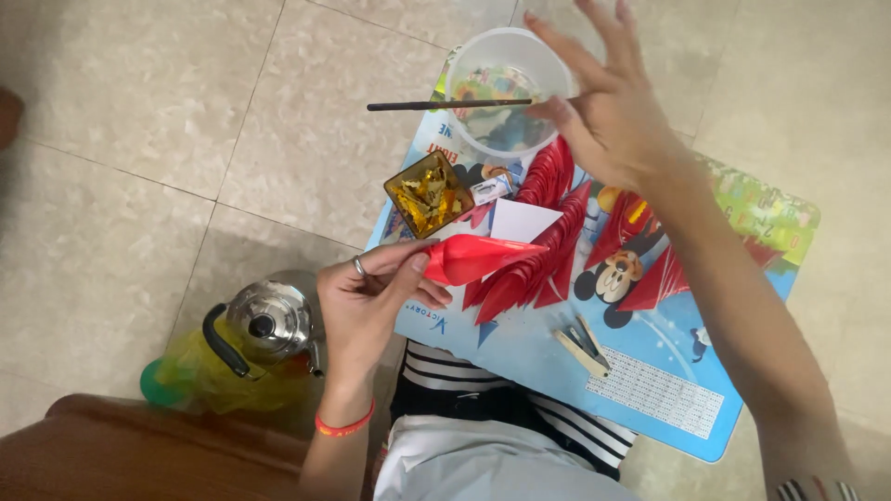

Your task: Fold and staple red paper to create decorative origami shapes.

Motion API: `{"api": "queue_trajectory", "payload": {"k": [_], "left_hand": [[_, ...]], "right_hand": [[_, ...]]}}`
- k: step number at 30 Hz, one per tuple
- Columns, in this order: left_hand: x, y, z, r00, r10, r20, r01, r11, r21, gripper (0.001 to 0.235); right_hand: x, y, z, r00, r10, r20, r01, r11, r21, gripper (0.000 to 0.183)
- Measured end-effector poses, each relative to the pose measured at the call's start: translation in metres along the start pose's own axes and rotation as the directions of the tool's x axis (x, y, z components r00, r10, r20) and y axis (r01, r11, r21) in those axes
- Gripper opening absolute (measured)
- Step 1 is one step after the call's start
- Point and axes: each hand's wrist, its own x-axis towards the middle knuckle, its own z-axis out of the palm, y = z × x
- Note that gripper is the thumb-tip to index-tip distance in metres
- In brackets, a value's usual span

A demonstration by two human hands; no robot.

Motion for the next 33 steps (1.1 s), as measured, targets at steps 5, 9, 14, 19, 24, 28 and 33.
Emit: {"api": "queue_trajectory", "payload": {"k": [5, 9, 14, 19, 24, 28, 33], "left_hand": [[0.000, -0.007, -0.006, 1.000, -0.015, -0.022, 0.014, 0.999, -0.048, 0.017], [0.002, -0.004, -0.007, 0.998, -0.035, -0.047, 0.034, 0.999, -0.027, 0.018], [0.004, -0.002, -0.012, 0.999, -0.028, -0.041, 0.027, 0.999, -0.034, 0.018], [0.004, -0.001, -0.012, 1.000, -0.004, -0.030, 0.003, 0.999, -0.037, 0.018], [0.008, -0.006, -0.016, 0.999, -0.006, -0.036, 0.005, 1.000, -0.027, 0.017], [0.015, -0.003, -0.011, 0.999, -0.009, -0.033, 0.007, 0.999, -0.043, 0.018], [0.024, 0.002, 0.000, 1.000, -0.027, -0.006, 0.027, 0.997, -0.077, 0.017]], "right_hand": [[0.011, 0.027, 0.052, 0.987, -0.011, 0.163, 0.032, 0.992, -0.125, 0.046], [0.006, 0.040, 0.072, 0.981, 0.002, 0.195, 0.042, 0.974, -0.221, 0.048], [0.009, 0.035, 0.071, 0.980, 0.013, 0.197, 0.035, 0.971, -0.238, 0.051], [0.010, 0.033, 0.066, 0.977, 0.026, 0.214, 0.027, 0.970, -0.241, 0.053], [0.009, 0.023, 0.045, 0.986, 0.097, 0.134, -0.098, 0.995, 0.001, 0.049], [0.003, -0.001, 0.008, 0.953, 0.291, 0.090, -0.304, 0.903, 0.302, 0.048], [0.001, -0.039, -0.039, 0.970, 0.233, -0.071, -0.191, 0.908, 0.374, 0.079]]}}
